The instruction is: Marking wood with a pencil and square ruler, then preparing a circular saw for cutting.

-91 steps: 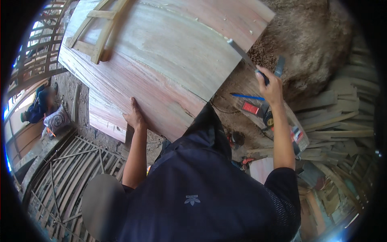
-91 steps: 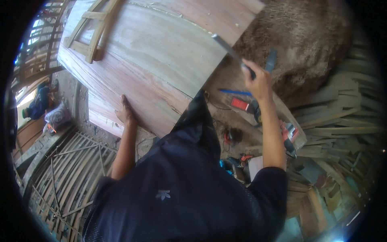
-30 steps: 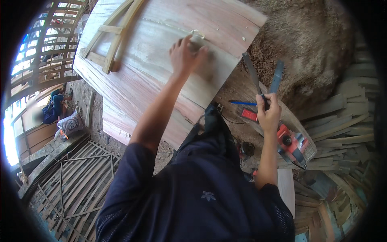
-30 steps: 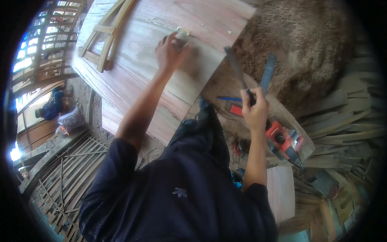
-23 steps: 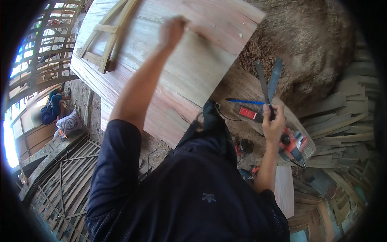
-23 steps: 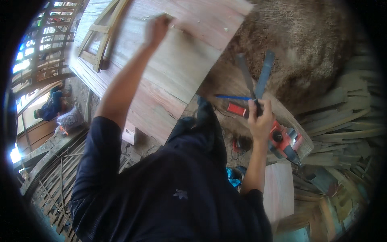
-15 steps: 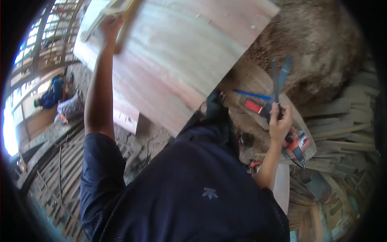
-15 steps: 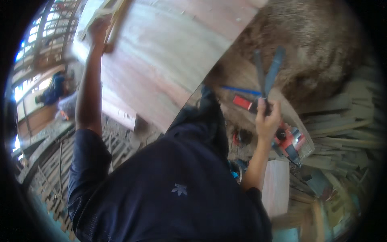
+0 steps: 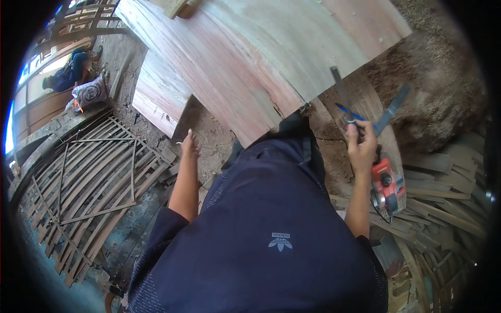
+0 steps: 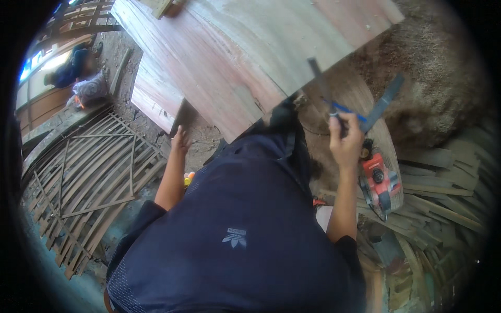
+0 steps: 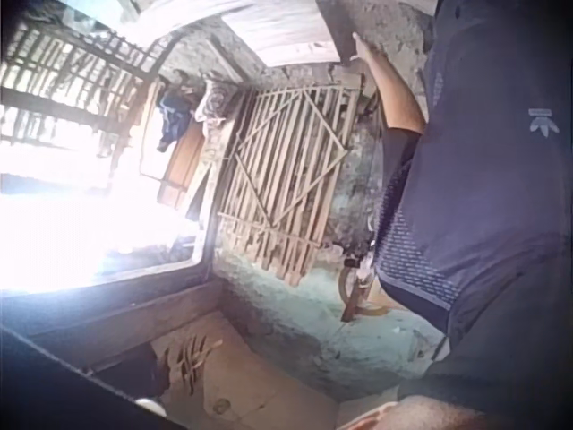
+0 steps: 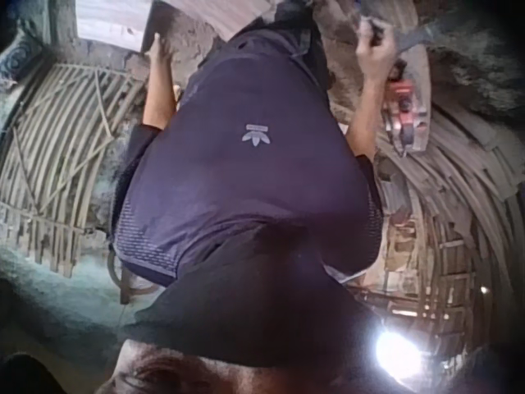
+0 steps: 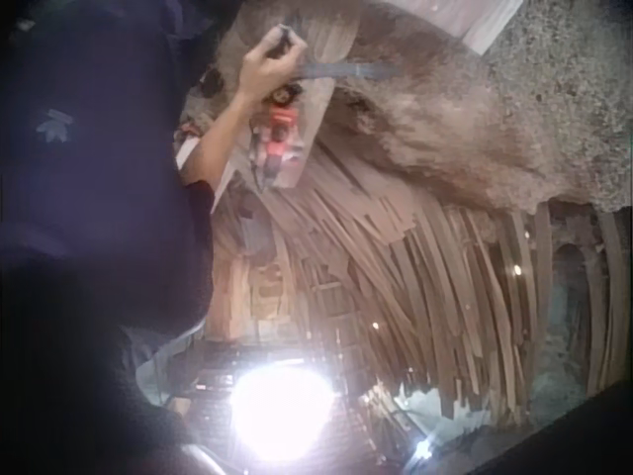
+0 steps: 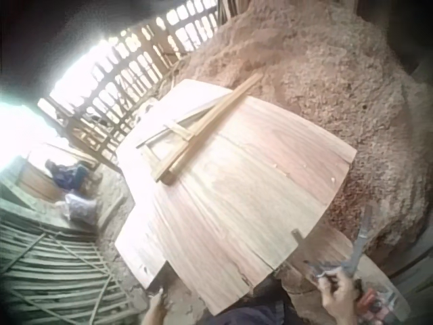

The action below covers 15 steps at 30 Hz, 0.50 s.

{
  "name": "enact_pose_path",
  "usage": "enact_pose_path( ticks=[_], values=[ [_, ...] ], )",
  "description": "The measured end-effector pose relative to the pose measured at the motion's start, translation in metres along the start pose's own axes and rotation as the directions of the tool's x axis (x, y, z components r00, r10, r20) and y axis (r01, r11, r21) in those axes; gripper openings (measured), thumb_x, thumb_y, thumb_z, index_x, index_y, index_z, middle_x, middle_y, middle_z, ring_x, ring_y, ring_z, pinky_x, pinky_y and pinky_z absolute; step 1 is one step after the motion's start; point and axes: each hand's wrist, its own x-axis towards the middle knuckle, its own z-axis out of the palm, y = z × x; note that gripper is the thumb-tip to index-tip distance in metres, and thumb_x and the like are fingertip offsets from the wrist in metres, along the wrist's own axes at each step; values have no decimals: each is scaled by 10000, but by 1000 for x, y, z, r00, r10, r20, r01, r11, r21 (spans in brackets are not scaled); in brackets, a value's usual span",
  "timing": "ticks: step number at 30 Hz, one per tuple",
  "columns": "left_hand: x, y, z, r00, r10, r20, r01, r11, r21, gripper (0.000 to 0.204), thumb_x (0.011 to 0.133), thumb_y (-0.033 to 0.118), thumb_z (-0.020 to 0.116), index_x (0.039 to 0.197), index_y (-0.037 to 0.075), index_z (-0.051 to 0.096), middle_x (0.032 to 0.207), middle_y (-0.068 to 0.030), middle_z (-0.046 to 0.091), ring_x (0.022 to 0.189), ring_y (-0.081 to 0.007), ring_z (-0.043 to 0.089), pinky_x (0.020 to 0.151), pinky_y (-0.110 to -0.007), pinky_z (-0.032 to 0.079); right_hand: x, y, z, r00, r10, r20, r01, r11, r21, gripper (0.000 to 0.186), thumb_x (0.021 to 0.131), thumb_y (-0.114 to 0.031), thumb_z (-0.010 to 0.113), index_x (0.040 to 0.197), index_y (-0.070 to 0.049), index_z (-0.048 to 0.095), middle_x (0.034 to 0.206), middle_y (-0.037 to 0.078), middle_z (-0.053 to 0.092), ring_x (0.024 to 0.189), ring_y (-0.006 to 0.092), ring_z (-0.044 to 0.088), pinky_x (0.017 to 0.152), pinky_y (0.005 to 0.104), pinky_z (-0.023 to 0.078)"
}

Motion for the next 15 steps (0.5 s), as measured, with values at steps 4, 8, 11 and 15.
enact_pose_path(
  ticks=[4, 8, 11, 15],
  values=[
    [-50, 3, 87, 925, 155, 347, -43, 950, -310, 1049, 955, 827, 506, 1665, 86, 289, 1679, -140, 417, 1536, -351, 395, 1233, -553, 322, -15, -3, 27, 988, -95, 124, 114, 980, -163, 246, 996, -223, 744, 1145, -33, 701, 953, 166, 760, 866, 305, 762, 770, 385, 574],
    [-106, 34, 152, 775, 387, 500, -164, 886, -433, 1021, 940, 766, 627, 1618, 45, 377, 1608, -174, 485, 1477, -349, 461, 1191, -509, 390, -23, -9, 43, 984, -73, 160, 115, 955, -274, 276, 997, -277, 744, 1176, -70, 711, 1014, 207, 766, 938, 402, 753, 795, 438, 582],
    [-122, 47, 175, 850, 392, 353, -349, 919, -182, 934, 923, 602, 780, 1546, -16, 463, 1520, -185, 553, 1404, -328, 523, 1162, -454, 423, -22, -14, 49, 965, -249, 78, 261, 920, -291, 255, 998, -269, 736, 1156, -70, 715, 1022, 206, 764, 958, 409, 750, 792, 450, 582],
    [-119, 44, 182, 898, 355, 258, -305, 928, -213, 875, 910, 484, 845, 1493, -70, 501, 1429, -188, 613, 1305, -295, 596, 1103, -402, 479, -8, -20, 80, 986, -87, 139, 133, 920, -369, 230, 997, -246, 728, 1114, -48, 714, 1017, 205, 762, 952, 430, 739, 785, 463, 581]
  ],
)
